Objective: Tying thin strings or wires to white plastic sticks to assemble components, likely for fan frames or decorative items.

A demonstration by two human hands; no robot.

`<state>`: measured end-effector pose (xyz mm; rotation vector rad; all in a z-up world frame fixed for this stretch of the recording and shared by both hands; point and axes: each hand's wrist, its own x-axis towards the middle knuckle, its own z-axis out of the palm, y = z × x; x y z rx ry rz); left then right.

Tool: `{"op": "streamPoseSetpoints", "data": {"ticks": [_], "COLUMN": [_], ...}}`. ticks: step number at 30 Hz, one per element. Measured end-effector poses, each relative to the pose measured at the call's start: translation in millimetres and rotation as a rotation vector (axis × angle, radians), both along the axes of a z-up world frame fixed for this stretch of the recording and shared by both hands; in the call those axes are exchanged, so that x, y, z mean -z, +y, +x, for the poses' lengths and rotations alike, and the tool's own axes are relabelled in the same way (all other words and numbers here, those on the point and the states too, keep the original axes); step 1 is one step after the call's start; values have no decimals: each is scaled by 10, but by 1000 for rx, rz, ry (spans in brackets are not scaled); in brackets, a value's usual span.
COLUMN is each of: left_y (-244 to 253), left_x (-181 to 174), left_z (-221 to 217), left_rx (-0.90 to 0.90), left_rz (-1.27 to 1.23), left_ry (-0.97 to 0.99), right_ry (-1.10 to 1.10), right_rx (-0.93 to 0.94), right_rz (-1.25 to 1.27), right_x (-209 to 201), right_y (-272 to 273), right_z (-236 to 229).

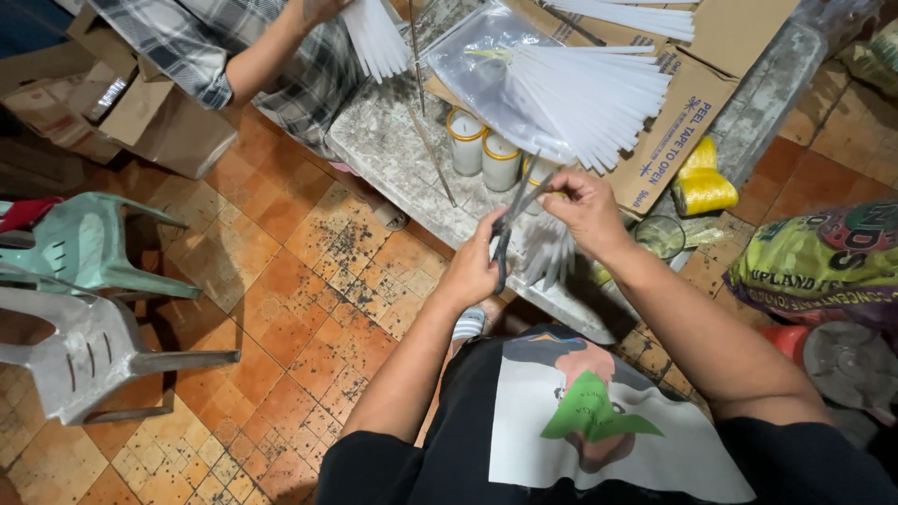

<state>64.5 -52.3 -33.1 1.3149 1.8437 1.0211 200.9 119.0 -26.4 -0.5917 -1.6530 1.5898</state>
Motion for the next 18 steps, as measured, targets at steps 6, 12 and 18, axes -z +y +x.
{"op": "streamPoseSetpoints", "data": {"ticks": [6,12,18], "left_y": [-10,21,77], "left_x": [-127,-116,210], "left_z": [51,52,18], "left_rx": [36,42,17], "left_rz": [8,0,-88], "left_ry": [-14,41,171], "right_ry": [18,15,1], "right_rx": [-42,-49,-1], "right_rz": [19,13,-1], "right_x": [-46,-54,-105], "right_y": [11,-5,-2], "right_z": [37,34,51]}}
